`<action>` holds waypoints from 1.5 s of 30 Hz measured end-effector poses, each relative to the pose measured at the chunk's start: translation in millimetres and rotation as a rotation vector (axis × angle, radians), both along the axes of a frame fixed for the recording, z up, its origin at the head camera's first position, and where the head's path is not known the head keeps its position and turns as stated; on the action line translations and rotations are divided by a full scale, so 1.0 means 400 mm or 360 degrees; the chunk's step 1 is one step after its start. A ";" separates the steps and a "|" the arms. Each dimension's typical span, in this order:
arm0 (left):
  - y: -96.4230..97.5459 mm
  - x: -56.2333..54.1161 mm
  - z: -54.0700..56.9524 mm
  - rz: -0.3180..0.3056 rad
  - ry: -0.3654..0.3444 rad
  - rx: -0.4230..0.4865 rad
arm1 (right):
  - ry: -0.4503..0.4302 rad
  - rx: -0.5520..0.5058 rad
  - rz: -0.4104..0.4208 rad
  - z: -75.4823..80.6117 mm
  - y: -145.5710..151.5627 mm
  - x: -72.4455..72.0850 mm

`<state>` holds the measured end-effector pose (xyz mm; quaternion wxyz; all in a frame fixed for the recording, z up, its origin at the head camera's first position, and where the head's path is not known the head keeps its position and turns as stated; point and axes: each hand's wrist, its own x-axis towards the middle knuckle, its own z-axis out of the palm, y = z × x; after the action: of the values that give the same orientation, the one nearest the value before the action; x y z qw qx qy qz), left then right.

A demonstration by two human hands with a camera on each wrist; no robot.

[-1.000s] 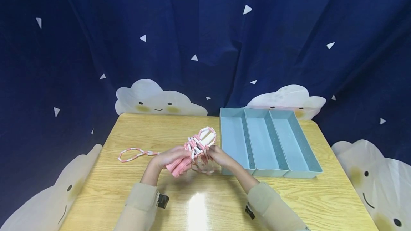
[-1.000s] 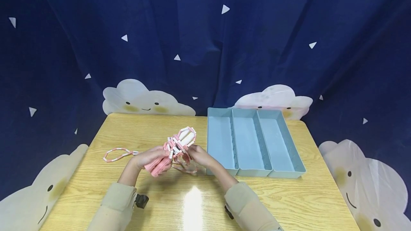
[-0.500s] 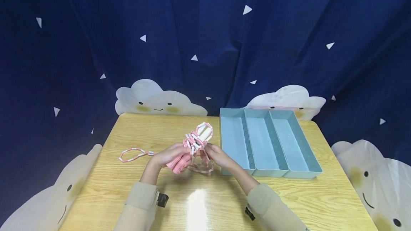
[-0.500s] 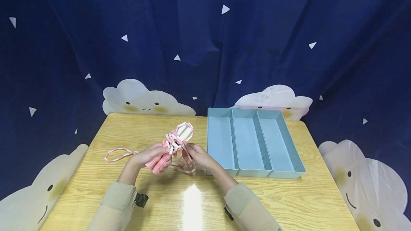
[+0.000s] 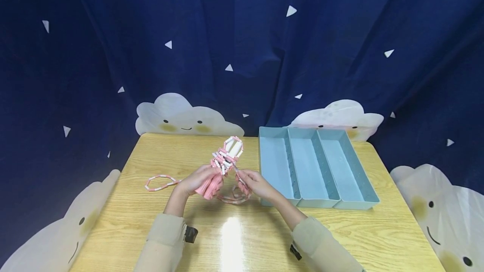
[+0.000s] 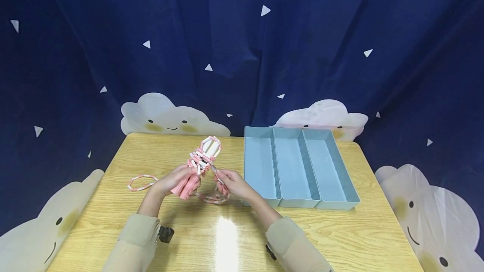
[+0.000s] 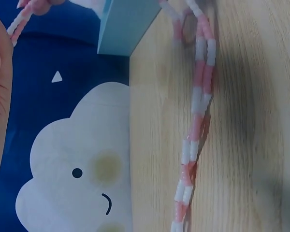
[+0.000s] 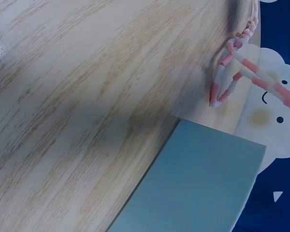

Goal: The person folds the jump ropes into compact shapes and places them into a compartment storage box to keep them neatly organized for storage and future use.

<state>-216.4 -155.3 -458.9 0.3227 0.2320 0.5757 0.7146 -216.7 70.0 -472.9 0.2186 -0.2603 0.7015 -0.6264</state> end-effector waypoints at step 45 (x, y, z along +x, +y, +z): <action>-0.013 -0.013 -0.027 0.0238 -0.0043 -0.0100 | 0.0094 0.0151 0.0091 0.074 0.007 0.025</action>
<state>-221.7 -160.5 -469.7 0.2834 0.1686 0.6091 0.7213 -206.7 72.7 -443.5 0.2277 -0.2879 0.7288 -0.5780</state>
